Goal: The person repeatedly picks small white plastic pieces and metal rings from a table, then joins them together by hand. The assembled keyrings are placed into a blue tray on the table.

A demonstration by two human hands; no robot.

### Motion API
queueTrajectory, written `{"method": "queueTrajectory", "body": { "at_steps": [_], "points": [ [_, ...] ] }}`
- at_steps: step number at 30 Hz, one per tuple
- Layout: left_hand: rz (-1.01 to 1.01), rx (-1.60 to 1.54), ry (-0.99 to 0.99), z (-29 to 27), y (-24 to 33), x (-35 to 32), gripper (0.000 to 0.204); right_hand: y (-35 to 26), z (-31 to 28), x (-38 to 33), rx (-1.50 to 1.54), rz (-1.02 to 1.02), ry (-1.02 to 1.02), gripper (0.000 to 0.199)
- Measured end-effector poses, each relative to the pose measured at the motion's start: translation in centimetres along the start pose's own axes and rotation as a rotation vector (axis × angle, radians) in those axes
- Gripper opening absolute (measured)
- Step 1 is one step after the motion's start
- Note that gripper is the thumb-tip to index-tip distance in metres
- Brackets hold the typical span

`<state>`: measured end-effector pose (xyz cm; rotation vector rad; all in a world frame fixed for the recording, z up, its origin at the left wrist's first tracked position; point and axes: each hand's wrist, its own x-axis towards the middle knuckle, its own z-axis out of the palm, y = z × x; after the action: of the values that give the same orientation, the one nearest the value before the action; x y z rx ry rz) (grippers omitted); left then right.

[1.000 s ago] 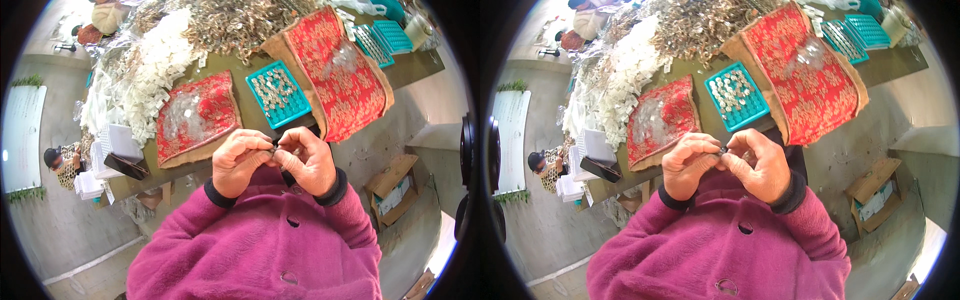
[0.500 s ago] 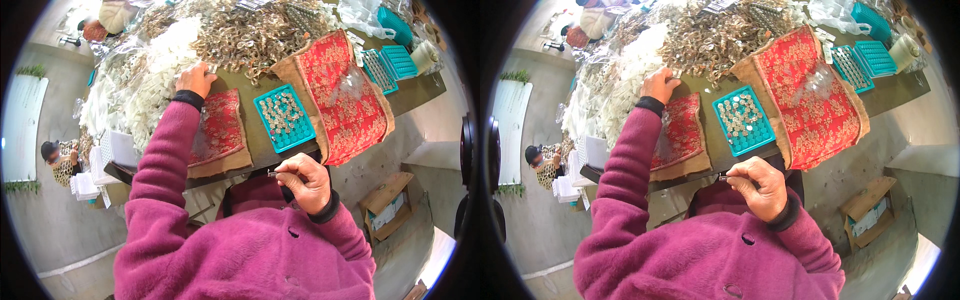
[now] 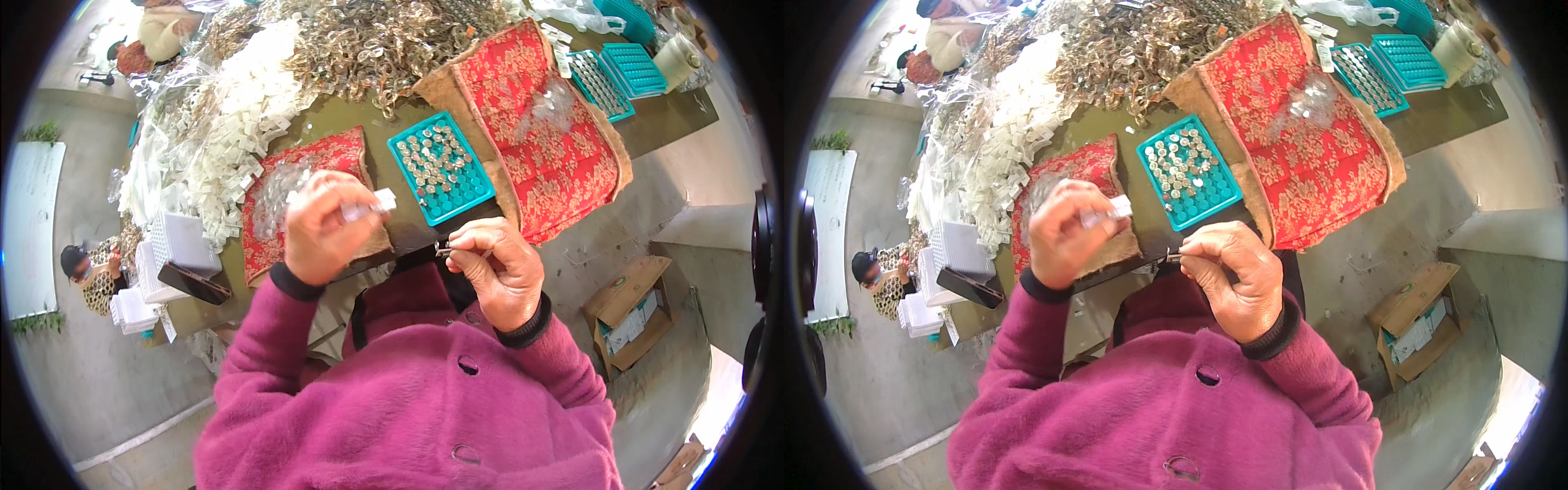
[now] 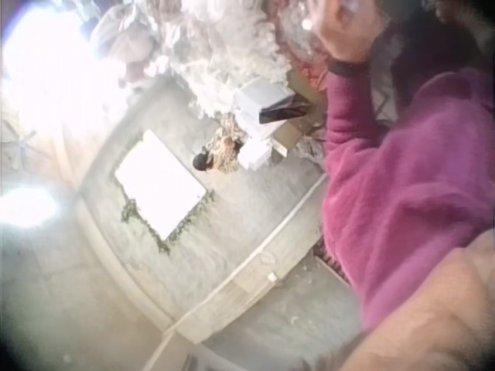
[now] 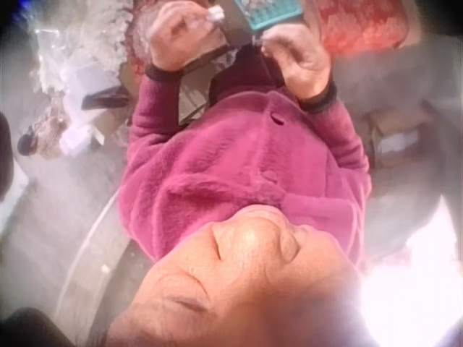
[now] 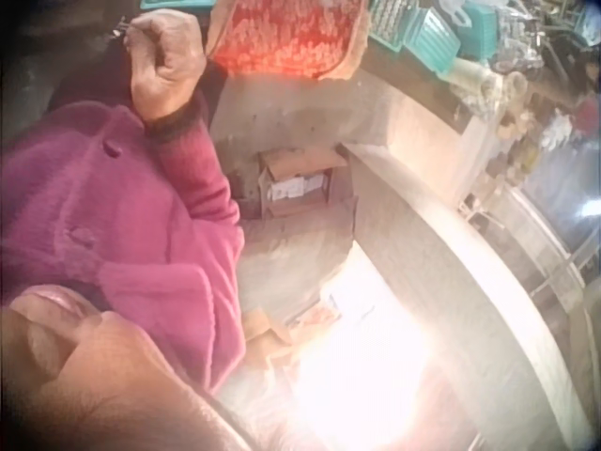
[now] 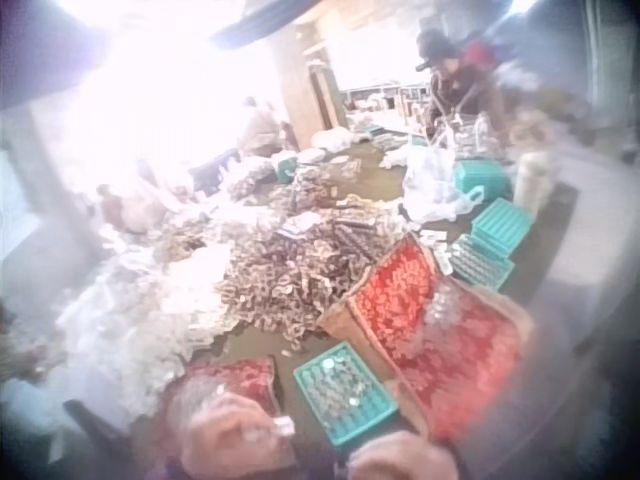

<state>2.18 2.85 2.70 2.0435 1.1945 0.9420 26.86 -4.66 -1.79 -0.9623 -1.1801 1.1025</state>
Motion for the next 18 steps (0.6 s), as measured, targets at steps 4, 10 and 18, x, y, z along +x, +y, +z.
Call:
{"method": "queueTrajectory", "body": {
  "at_steps": [4,10,18],
  "points": [
    [0.053,-0.073,0.108,4.3,2.6,-2.2,0.025,-1.4,0.1,-0.3,-0.083,-0.088,0.087,0.017],
    [-0.122,-0.478,0.184,7.0,5.3,-4.4,0.033,-1.8,0.2,-0.4,-0.373,-0.354,-0.022,0.023],
    [-0.093,-0.384,0.034,6.5,4.7,-5.8,0.040,-1.4,0.3,-1.6,-0.408,-0.367,-0.054,0.024]
  ]
}}
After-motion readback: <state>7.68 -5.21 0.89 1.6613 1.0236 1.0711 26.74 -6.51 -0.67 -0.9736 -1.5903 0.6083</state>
